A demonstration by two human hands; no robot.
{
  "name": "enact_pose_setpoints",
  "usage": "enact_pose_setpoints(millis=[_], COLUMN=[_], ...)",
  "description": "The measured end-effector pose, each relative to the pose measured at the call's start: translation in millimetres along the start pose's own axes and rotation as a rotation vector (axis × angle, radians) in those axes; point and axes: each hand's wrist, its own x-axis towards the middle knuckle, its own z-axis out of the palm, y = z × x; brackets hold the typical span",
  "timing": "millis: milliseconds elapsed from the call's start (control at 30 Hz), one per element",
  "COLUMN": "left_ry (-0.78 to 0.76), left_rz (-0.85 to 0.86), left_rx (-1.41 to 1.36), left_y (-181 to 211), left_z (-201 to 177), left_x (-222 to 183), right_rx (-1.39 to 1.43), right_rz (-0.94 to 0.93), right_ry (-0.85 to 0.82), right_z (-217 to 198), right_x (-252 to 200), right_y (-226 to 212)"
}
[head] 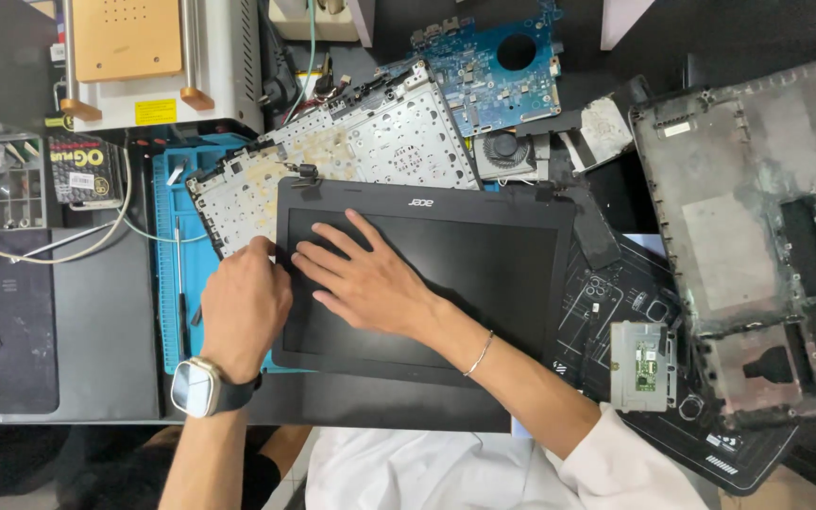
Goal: The person works at a repair bench on a partially disassembled Acer laptop. They lift the screen assembly from the chassis, press along the screen, pry the bezel away with a spudger-like tool, separate the front frame, and handle the hinge and cable components while repositioning the panel.
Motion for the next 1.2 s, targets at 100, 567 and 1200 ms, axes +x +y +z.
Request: enact_pose_setpoints(millis=[100,567,1200], left_ry=[0.097,0.187,0.074], left_rz=[-0.013,-0.278,0.172], left_rx=[-0.174,-0.549,-0.083], left_y=[1,-11,-12], left_z=[4,28,5], left_x=[-8,-19,23], right_rx=[-0.042,0.02,0.047], right_rz=[0.002,0.073,0.136], right_ry=[-0.029,-0.033,0.038], right_z=[1,3,9], right_x=[2,8,5], right_y=[-4,-17,-26])
